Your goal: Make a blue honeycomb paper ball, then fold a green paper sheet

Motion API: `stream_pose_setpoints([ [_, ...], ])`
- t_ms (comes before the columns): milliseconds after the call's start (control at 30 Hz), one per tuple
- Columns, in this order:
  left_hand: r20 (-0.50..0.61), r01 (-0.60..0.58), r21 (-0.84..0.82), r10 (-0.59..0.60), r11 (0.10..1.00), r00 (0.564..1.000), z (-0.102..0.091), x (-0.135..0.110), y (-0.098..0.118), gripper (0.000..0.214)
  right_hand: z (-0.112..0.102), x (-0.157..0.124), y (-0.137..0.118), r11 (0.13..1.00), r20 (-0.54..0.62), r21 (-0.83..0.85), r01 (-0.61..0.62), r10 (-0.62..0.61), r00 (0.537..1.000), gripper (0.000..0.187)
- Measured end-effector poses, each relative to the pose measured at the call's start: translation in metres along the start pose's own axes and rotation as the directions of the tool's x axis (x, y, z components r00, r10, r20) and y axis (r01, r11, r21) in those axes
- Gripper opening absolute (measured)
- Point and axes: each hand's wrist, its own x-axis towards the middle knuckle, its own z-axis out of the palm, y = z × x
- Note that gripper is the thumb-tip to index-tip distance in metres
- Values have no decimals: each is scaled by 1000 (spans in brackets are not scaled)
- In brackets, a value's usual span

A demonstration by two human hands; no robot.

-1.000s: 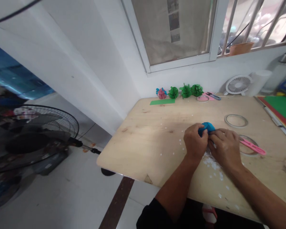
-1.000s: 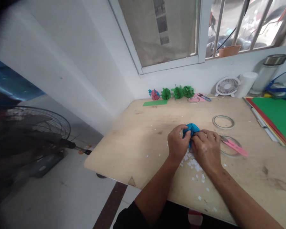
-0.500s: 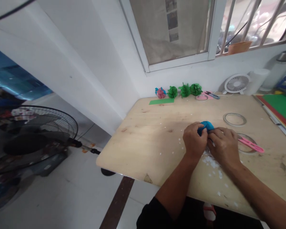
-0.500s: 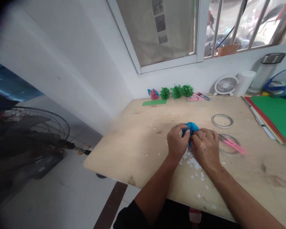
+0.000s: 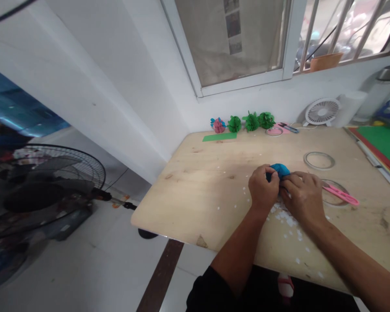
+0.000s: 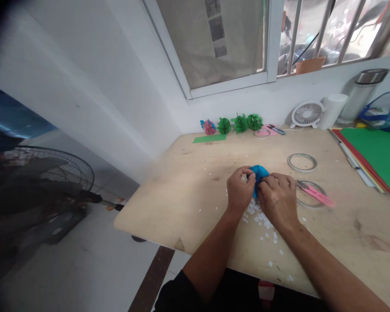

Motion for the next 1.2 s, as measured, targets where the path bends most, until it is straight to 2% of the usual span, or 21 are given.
stream_pose_setpoints([
  [233,16,-25,32,24,999,1000,-1,0,0,12,-2,1,-2,1000,12,-7,-7,7,1000,19],
  [667,25,72,-90,-70,993,997,-2,3,0,7,-2,1,-2,1000,6,-20,3,-3,1000,17],
  [1200,50,98,-124,-92,987,994,-3,5,0,2,-3,1,-3,1000,12,-5,-8,8,1000,14],
])
